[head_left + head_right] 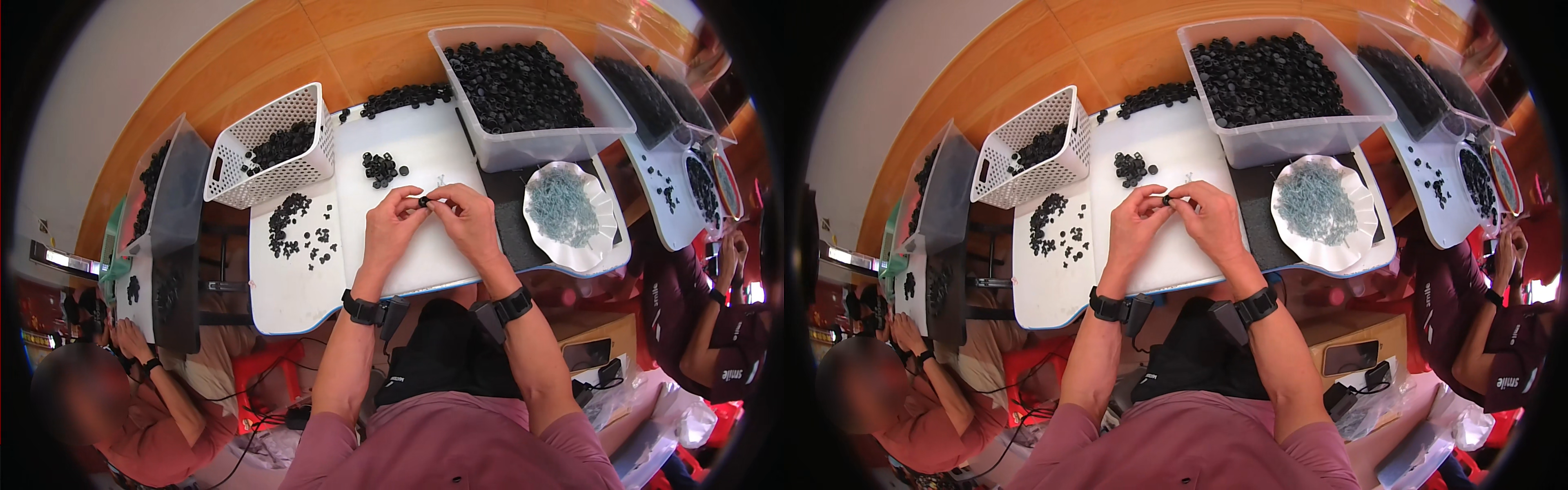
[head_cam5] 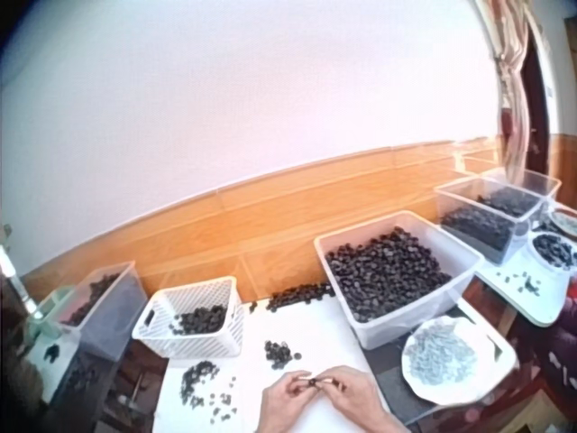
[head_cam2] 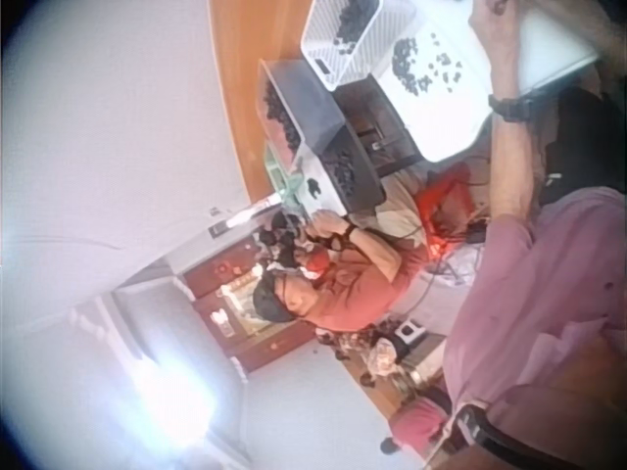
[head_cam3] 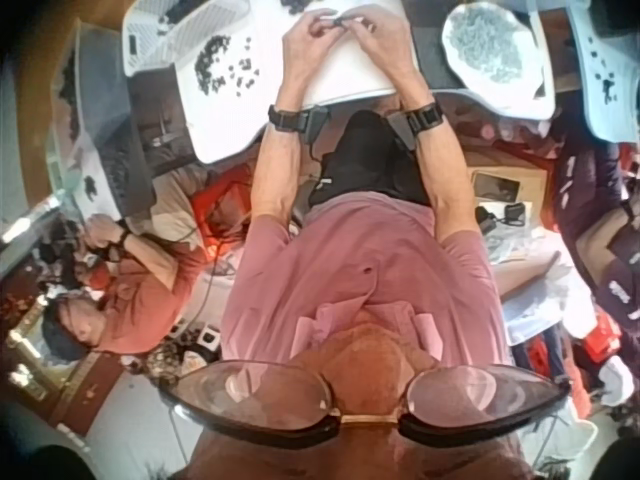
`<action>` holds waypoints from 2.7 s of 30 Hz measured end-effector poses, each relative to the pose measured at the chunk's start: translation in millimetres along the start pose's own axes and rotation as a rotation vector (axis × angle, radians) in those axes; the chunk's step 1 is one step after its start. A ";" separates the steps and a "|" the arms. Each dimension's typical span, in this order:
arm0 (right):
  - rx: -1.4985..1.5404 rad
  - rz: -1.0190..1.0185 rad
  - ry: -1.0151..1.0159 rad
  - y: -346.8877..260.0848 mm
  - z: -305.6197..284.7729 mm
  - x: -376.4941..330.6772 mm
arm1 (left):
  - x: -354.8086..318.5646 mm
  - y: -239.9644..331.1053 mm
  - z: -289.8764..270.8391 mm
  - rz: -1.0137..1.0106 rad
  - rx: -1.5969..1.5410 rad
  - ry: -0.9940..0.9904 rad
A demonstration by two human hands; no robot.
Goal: Manually assemble small black plastic components by hand at a workstation.
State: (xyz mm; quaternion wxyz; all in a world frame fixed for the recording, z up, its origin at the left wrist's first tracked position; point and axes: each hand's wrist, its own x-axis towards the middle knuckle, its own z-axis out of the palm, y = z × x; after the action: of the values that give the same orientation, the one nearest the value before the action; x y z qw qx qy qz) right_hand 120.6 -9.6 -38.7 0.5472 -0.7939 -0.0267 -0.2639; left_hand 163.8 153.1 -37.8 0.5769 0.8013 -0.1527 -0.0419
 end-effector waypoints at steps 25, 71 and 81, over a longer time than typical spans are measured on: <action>0.049 0.101 -0.001 2.3 0.5 -0.5 | 0.3 3.5 -1.7 -0.021 -0.039 -0.031; -0.045 -0.121 0.020 -4.9 2.0 -0.8 | -2.4 -1.3 0.8 0.064 -0.008 -0.006; -0.250 -0.393 0.030 6.8 7.1 -2.8 | 1.1 -2.2 -3.3 0.026 0.009 -0.059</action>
State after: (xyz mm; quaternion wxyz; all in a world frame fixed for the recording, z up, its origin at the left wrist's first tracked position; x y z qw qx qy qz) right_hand 123.3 -5.4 -47.6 0.3831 -0.8310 -0.1399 -0.3784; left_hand 166.2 156.4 -38.7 0.5692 0.8002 -0.1803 -0.0574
